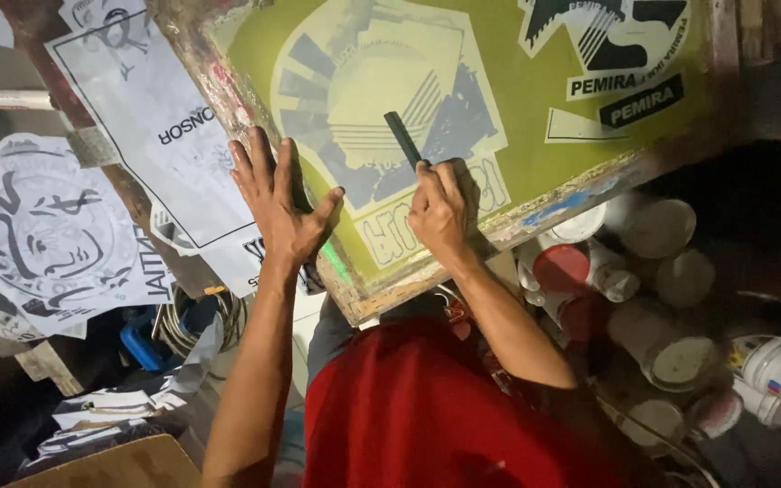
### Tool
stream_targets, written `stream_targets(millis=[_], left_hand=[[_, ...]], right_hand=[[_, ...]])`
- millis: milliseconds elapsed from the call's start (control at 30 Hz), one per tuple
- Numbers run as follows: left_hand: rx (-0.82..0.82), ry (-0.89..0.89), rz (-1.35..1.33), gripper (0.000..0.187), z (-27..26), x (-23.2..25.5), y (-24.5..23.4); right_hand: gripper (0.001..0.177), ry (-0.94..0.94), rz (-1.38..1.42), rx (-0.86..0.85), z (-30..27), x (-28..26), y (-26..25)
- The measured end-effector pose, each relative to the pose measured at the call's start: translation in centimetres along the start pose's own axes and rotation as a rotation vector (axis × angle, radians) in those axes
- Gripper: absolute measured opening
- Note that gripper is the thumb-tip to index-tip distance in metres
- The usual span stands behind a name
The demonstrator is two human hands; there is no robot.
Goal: Applying oil to a paper stencil on a screen printing frame and smoothing it out with hands and a scraper
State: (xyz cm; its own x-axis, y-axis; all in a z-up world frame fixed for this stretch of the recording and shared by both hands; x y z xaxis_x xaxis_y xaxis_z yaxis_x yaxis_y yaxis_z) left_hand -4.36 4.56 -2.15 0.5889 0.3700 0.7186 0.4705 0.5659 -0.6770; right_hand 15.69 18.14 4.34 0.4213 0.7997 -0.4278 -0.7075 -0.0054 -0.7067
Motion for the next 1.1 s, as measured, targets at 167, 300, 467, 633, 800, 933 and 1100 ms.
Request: stream_targets(millis=[167,300,467,633,800,933,1100], left_hand=[[-0.012,-0.001,0.019,0.099,0.0,0.4,-0.2],[-0.007,0.0,0.031,0.098,0.0,0.6,-0.4],[-0.006,-0.003,0.039,0.1,0.3,0.6,-0.4],[-0.004,-0.009,0.028,0.101,0.3,0.6,-0.5],[0.001,-0.001,0.016,0.1,0.3,1.0,-0.7],[-0.001,0.007,0.021,0.101,0.3,1.0,-0.7],[0.001,0.011,-0.001,0.1,0.4,1.4,-0.8]], right_hand=[[0.016,0.005,-0.051,0.021,0.9,1.6,-0.8],[0.018,0.043,0.079,0.011,0.7,4.1,-0.5],[0.017,0.059,0.077,0.007,2.5,5.8,-2.1],[0.017,0.048,0.053,-0.005,3.2,8.5,-3.4],[0.013,0.064,0.045,-0.022,5.2,8.9,-5.5],[0.015,0.069,0.018,-0.023,4.6,11.5,-5.6],[0.016,0.105,-0.002,-0.07,3.8,14.7,-7.0]])
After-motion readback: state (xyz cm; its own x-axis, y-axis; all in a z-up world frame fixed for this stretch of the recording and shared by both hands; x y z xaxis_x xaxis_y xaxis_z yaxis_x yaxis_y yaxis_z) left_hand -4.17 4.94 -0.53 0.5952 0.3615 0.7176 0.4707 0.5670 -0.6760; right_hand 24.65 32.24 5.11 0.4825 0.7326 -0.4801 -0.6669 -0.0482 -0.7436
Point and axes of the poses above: each hand's wrist, its own z-axis towards the middle knuckle, its own y-axis out of the palm, x = y × z, the point moved 9 cm from there along z, towards the middle knuckle, and after that the axes turned 3 degrees about y, right-handed, at the moved point
